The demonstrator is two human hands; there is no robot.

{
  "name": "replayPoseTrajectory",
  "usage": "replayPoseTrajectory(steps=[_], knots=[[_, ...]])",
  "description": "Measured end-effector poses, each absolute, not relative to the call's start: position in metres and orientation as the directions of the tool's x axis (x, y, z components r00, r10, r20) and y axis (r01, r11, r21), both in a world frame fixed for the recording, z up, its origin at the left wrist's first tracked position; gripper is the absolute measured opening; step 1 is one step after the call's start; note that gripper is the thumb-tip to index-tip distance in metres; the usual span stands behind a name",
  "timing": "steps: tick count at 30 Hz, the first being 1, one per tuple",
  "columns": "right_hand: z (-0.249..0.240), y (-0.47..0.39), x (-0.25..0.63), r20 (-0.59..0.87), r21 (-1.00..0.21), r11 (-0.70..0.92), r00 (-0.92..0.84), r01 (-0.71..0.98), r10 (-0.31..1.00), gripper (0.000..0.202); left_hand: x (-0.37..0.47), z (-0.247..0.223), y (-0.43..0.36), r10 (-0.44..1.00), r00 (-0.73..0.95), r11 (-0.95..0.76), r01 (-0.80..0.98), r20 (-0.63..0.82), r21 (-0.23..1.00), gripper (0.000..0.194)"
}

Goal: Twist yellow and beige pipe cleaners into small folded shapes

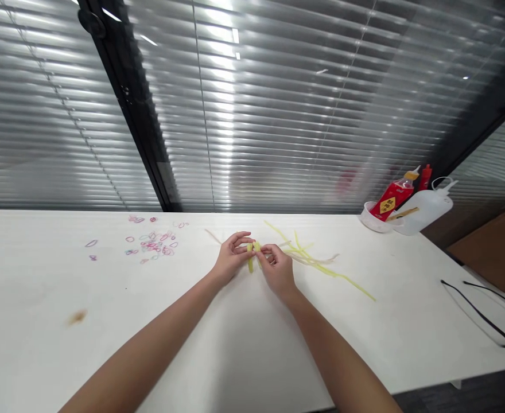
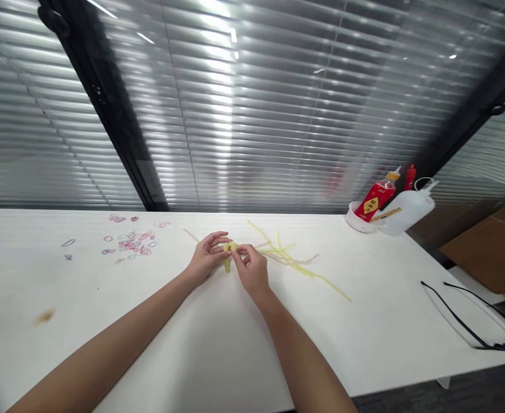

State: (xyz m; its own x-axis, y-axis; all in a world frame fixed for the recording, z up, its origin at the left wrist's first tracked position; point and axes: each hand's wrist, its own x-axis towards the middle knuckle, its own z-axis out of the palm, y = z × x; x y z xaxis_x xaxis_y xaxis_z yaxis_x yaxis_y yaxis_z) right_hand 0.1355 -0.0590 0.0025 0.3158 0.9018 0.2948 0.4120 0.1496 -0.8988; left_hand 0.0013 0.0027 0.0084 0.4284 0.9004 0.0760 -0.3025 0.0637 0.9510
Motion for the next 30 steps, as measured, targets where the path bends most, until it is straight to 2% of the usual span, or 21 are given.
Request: replayPoseTrajectory(steps=[6, 13, 20, 30], knots=[[0.002, -0.06, 0.135, 0.325, -0.875, 0.192, 0.247, 0.444, 0.913, 0.027, 0.002, 0.012, 0.002, 0.922, 0.386, 0.073, -0.279, 0.042, 0.957, 0.042], [0.002, -0.06, 0.136, 0.278, -0.847, 0.151, 0.184, 0.509, 0.943, 0.031, 0.002, 0.009, 0.003, 0.93, 0.365, 0.07, -0.287, 0.041, 0.955, 0.038], [0.001, -0.059, 0.136, 0.345, -0.83, 0.165, 0.258, 0.532, 0.903, 0.025, 0.005, 0.005, 0.002, 0.927, 0.373, 0.047, -0.24, 0.048, 0.97, 0.03], [0.001, -0.058, 0.138, 0.437, -0.804, 0.19, 0.344, 0.563, 0.831, 0.027, 0.008, -0.002, 0.002, 0.928, 0.345, -0.118, -0.089, 0.142, 0.989, 0.022]])
